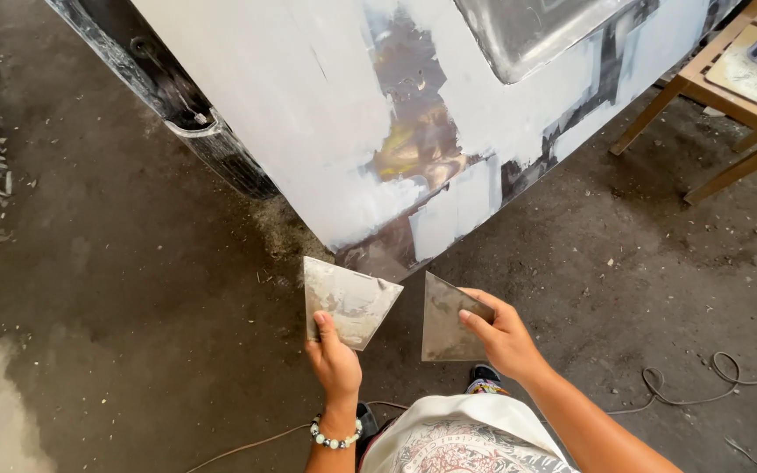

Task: Applying and smoothing body filler on a car panel using a putty knife.

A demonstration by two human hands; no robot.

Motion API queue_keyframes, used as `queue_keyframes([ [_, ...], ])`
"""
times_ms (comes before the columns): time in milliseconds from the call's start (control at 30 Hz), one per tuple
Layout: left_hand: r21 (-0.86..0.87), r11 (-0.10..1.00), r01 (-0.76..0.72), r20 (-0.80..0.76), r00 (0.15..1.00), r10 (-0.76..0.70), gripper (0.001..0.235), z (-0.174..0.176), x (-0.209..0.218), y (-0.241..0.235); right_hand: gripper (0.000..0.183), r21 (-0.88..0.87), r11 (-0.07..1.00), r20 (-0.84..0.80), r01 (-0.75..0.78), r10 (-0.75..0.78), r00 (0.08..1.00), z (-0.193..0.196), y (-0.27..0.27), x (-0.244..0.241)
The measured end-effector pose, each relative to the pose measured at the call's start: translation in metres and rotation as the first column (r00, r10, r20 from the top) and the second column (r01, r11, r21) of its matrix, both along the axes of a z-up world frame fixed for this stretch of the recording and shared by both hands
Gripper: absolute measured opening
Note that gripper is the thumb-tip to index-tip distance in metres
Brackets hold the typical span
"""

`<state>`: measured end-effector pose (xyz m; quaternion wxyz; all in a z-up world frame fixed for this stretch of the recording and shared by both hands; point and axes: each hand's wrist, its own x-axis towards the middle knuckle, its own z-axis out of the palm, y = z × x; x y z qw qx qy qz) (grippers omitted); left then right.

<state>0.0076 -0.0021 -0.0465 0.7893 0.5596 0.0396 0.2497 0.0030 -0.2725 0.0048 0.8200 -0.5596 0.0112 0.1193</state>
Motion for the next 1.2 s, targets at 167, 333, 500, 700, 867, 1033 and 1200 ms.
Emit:
queue_keyframes([
  [167,0.133,0.991,-0.032,-0.007,0.999,0.033,0.038,0.062,-0.006,-0.044,0.035,-0.138,0.990,0.116,-0.030,0.046,0.992,0.033,-0.010,0.008],
  [333,0.208,0.976,-0.056,0.011,0.998,0.055,0.037,0.039,-0.015,-0.081,0.037,-0.226,0.969,0.128,-0.097,0.128,0.983,0.043,-0.026,0.022],
  [500,0.415,0.908,-0.051,0.110,0.994,0.006,0.039,0.090,-0.031,-0.126,0.035,-0.228,0.964,0.115,-0.134,0.163,0.980,0.036,-0.041,0.029],
  [700,0.662,0.738,-0.129,0.079,0.992,0.102,0.035,0.104,-0.036,-0.146,0.035,-0.187,0.969,0.025,-0.162,0.170,0.985,0.034,-0.045,0.037],
  [867,0.804,0.580,-0.129,0.089,0.991,0.097,0.036,0.113,-0.035,-0.145,0.035,-0.145,0.972,0.099,-0.185,0.200,0.975,0.038,-0.042,0.050],
  [1033,0.825,0.564,0.016,-0.067,0.995,0.070,0.040,0.093,-0.042,-0.124,0.035,-0.129,0.984,0.154,-0.122,0.141,0.978,0.052,-0.040,0.054],
  [1200,0.077,0.993,-0.094,-0.379,0.918,0.117,0.048,-0.021,-0.034,-0.070,0.032,-0.204,0.979,0.425,-0.023,0.109,0.899,0.076,-0.033,0.047],
])
